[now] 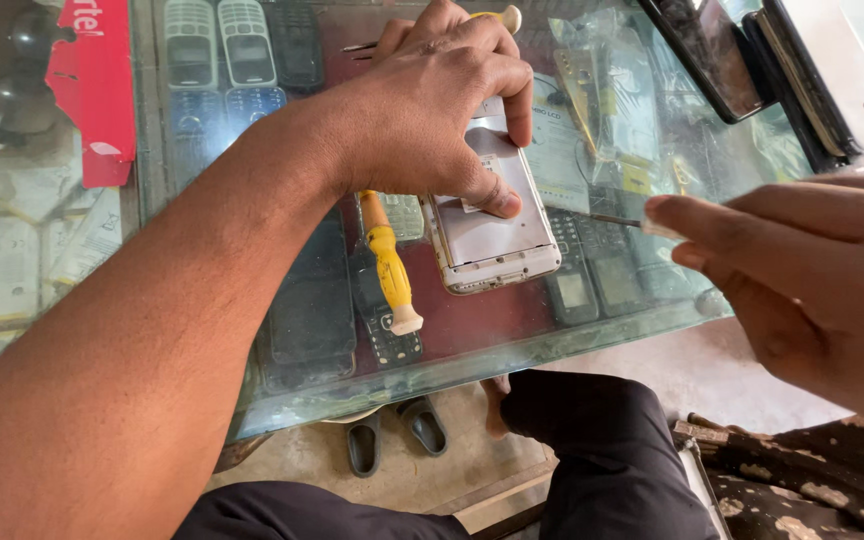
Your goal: The person uses a screwdriver to remove screws from the back of a white smartphone. They then use a prying tool to separate the back cover from the phone's frame. The person briefly picks up and inspects a dark-colored smartphone before returning to pry the white phone open.
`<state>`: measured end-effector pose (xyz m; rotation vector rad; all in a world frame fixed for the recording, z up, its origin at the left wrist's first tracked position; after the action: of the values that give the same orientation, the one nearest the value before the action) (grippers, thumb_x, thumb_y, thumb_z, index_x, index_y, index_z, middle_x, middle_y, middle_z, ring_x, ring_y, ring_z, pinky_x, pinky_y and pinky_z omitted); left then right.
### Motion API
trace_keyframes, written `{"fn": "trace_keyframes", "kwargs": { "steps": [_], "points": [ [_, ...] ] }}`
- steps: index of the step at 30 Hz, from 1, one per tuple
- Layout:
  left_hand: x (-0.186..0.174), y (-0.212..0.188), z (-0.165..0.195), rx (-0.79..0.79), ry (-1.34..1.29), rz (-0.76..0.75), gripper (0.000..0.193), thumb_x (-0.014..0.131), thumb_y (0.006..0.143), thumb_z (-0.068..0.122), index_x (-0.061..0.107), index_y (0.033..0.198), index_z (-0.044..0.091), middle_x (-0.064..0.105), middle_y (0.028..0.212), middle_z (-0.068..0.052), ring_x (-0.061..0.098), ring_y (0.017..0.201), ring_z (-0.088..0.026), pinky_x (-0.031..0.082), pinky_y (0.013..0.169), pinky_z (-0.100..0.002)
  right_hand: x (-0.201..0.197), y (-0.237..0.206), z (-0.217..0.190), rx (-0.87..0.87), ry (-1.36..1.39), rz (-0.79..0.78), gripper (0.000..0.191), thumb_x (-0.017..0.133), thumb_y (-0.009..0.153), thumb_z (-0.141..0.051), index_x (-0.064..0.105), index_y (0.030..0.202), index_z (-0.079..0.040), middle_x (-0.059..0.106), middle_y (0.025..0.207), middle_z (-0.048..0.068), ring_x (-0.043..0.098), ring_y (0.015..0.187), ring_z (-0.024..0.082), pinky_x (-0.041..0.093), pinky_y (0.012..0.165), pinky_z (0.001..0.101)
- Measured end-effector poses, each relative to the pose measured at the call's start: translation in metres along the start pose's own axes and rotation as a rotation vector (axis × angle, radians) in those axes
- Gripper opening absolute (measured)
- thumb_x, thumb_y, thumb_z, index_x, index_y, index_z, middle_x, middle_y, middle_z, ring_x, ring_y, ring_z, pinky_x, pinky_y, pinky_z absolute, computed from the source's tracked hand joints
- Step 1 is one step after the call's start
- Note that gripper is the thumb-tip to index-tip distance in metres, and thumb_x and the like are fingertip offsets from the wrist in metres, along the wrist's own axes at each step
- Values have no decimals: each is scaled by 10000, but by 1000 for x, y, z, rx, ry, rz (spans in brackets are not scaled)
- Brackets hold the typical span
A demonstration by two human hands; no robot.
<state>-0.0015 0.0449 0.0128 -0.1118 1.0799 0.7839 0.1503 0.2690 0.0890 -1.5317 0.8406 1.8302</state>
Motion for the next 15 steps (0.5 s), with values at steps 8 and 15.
{"fn": "trace_keyframes", "kwargs": {
  "steps": [8,15],
  "points": [
    [-3,1,0,9,65,-28,535,973,516,503,760,948,270,593,1299,66,387,1373,-206,245,1192,-499,45,-13,-20,629,490,419,336,735,955,-44,715,1287,10,749,826,134,658,631,111,470,535,238],
    [-5,0,1,16,78,-48,546,978,520,491,757,964,262,596,1296,66,419,1334,-208,278,1154,-515,72,-9,-20,576,759,599,280,742,985,-29,726,1263,3,759,920,112,707,775,89,546,661,210]
  ]
}}
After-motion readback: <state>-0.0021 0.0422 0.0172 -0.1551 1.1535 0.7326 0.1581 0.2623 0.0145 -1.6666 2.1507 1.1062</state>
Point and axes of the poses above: each hand's wrist, its own y-axis towards the middle knuckle, its own x-axis out of the palm, z = x × y, the point moved 2 cm from there along y, towards the middle knuckle
